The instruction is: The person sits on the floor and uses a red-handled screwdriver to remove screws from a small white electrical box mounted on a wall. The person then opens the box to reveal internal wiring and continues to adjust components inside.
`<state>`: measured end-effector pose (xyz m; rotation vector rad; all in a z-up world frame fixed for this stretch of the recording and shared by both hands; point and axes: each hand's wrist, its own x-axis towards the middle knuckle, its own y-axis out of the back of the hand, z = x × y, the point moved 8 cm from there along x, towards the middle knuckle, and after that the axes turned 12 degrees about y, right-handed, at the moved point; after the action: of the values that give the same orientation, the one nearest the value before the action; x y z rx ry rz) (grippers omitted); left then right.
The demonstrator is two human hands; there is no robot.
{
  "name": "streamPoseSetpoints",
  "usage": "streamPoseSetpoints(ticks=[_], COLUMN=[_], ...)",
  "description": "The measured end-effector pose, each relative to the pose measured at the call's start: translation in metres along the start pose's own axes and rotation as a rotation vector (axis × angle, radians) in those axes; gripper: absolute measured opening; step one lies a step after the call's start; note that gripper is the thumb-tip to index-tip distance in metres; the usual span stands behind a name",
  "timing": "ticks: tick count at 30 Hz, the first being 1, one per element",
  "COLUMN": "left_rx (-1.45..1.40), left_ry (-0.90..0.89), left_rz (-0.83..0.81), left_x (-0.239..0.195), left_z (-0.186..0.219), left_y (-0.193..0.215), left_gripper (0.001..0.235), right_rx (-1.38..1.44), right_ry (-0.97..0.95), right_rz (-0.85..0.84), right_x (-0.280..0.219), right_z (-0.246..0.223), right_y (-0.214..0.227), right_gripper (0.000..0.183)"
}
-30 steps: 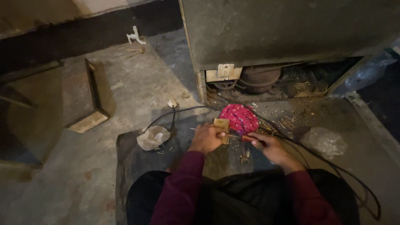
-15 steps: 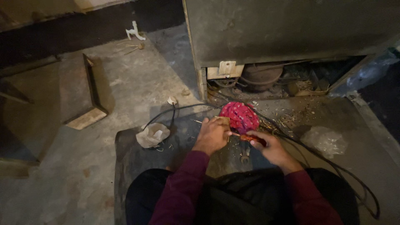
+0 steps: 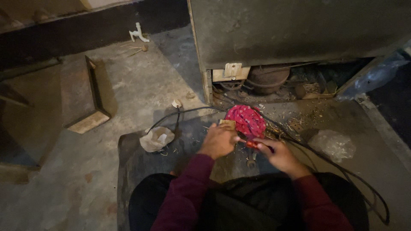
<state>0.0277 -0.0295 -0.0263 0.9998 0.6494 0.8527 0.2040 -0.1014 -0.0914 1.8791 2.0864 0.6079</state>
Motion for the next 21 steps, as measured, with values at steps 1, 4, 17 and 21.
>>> streamPoseSetpoints(ticks=[1,4,17,21], left_rx=[0.018,0.094,-0.063,-0.329], left_ry=[0.002,0.044,-0.096,-0.019], left_rz=[-0.009,-0.142,0.174,0.726], left_x=[0.001,0.002,-0.004,-0.018], left_z=[0.001,-0.002,0.038,0.027], left_y=[-0.002,-0.016,0.042,0.079], left_gripper=[0.014,0.023,0.018,0.030], right_rx=[0.012,-0.085,0.460,0.601], right_ry=[0.100,-0.062,-0.493,-0.194], right_rz=[0.037,-0.016,-0.039,0.148], right_x=[0.001,-0.003,-0.022,-0.002], right_z=[-0.008,0.010,0.006,-0.029], right_y=[0.000,-0.005,-0.039,-0.048], right_gripper=[0.036,0.036,0.038,0.043])
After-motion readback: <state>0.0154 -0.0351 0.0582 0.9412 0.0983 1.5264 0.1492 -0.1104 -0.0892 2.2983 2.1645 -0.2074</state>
